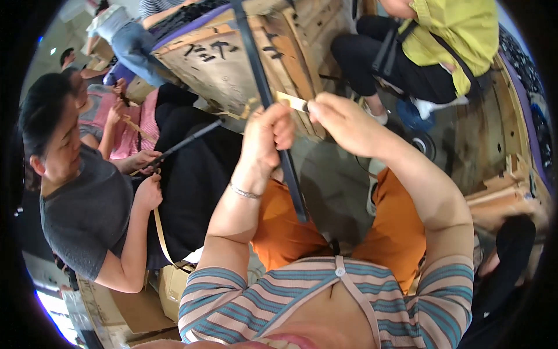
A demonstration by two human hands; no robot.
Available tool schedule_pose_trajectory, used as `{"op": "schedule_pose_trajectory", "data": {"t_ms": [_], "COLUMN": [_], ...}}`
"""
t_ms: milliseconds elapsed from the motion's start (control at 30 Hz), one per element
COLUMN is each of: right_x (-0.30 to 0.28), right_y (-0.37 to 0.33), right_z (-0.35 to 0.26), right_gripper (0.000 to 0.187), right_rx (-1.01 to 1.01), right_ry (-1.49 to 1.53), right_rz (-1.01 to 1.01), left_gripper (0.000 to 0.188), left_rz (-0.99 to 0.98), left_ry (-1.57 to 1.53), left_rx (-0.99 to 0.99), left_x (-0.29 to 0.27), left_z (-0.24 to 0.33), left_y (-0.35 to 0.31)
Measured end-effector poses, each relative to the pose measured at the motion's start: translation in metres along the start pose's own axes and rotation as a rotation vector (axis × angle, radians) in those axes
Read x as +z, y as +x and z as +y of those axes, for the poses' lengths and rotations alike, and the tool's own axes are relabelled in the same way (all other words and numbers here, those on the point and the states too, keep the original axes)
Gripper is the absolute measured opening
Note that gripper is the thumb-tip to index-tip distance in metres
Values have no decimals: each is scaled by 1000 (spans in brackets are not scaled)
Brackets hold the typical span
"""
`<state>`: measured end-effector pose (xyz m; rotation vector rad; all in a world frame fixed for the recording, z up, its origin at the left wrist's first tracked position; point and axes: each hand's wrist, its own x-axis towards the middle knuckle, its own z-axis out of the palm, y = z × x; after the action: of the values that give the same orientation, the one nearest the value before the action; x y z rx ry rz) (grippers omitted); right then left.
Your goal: The recorder is assembling components by wrapping rubber bands around black plastic strips in a workshop setting.
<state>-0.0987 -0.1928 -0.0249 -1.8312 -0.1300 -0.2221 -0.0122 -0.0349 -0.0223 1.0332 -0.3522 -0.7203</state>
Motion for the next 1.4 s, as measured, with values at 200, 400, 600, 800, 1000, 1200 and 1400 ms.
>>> {"op": "schedule_pose_trajectory", "data": {"t_ms": [200,400,600,800,1000,1200,1400], "right_x": [-10,4,-16,-22,-20,-21,-22], "right_y": [-5,-4,1,5,10,16,20], "right_z": [-5,-10,-28,-27,-17,-14,-12], "right_gripper": [17,17,16,13,12,10,11], "right_rx": [39,-179,-155,-232,-412,-439,-465], "right_ry": [323,320,368,218,191,98,47], "right_rz": [-87,-63,-15,75,131,169,150], "left_gripper": [11,17,33,33,23,10,9], "left_rz": [15,-55,-128,-140,-164,-86,-81], "left_ry": [71,131,147,220,298,362,416], "left_rx": [31,-1,68,100,146,146,162], "left_x": [6,4,-1,-4,0,8,10], "left_z": [-8,-21,-17,-22,-26,-29,-31], "left_y": [-3,-9,-15,-28,-37,-41,-42]}}
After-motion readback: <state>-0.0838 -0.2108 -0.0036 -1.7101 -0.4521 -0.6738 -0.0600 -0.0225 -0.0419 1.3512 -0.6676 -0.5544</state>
